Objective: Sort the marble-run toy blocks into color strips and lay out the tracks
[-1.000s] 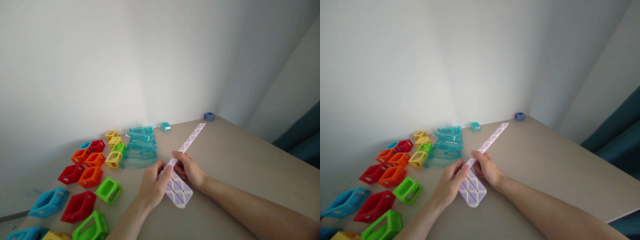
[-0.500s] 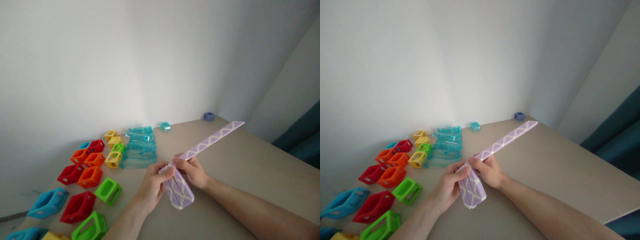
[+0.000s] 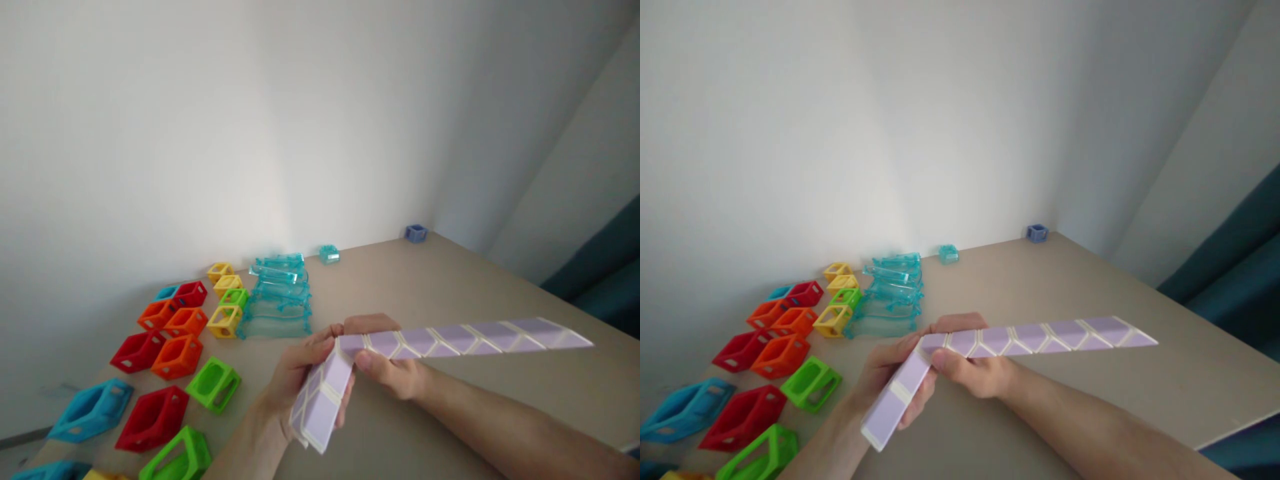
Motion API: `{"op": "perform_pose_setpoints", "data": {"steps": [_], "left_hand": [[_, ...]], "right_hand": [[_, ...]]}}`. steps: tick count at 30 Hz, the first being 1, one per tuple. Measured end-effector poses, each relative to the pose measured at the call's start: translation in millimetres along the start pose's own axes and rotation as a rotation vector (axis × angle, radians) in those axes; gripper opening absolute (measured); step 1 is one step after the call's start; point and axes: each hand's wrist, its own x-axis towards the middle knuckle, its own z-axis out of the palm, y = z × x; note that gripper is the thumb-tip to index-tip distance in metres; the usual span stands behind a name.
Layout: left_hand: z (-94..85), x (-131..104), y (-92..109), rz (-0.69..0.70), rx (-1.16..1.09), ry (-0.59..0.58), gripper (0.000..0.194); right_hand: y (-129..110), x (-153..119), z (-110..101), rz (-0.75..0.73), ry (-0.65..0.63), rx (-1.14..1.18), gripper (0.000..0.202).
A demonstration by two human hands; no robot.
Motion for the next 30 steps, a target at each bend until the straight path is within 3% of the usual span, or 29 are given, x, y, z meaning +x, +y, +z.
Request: {"op": "perform_pose_setpoints", "data": {"steps": [3, 5, 7, 10, 12, 14, 18, 23, 27, 30], "left_hand": [[-2.9, 0.6, 1.4, -0.034, -0.028, 0.008, 0.018], [-4.2, 2.5, 1.6, -0.053, -0.022, 0.105, 0.017], [-5.1, 5.0, 1.3, 0.013, 0.078, 0.259, 0.018], [-6.2, 7.7, 0.5, 0.303, 0.427, 0.474, 0.025], [-6.7, 8.0, -0.2, 0.408, 0.670, 0.530, 0.029], [-6.7, 7.3, -1.5, 0.386, 0.896, 0.545, 0.031], [-4.8, 5.4, -4.6, 0.336, 1.213, 0.586, 0.025], [-0.7, 4.3, -5.2, 0.283, 1.051, 0.543, 0.023], [3.3, 2.4, -3.9, 0.228, 0.747, 0.387, 0.025], [5.1, 1.1, -3.4, 0.167, 0.507, 0.293, 0.027]], "right_hand": [[-3.8, 0.9, -3.2, -0.035, -0.010, -0.150, 0.034], [-3.5, 1.1, -4.8, 0.003, 0.025, -0.251, 0.038], [0.3, 1.5, -5.8, 0.085, 0.091, -0.322, 0.040], [11.6, 3.3, -6.7, 0.254, 0.247, -0.325, 0.039], [19.9, 4.4, -7.5, 0.394, 0.342, -0.278, 0.034], [26.0, 4.6, -8.7, 0.502, 0.375, -0.279, 0.031], [28.6, 2.9, -10.3, 0.558, 0.254, -0.368, 0.028], [23.3, 5.3, -9.6, 0.566, 0.237, -0.146, 0.027], [16.6, 9.1, -8.5, 0.594, 0.282, 0.206, 0.032], [13.1, 9.9, -5.6, 0.595, 0.270, 0.323, 0.034]]}}
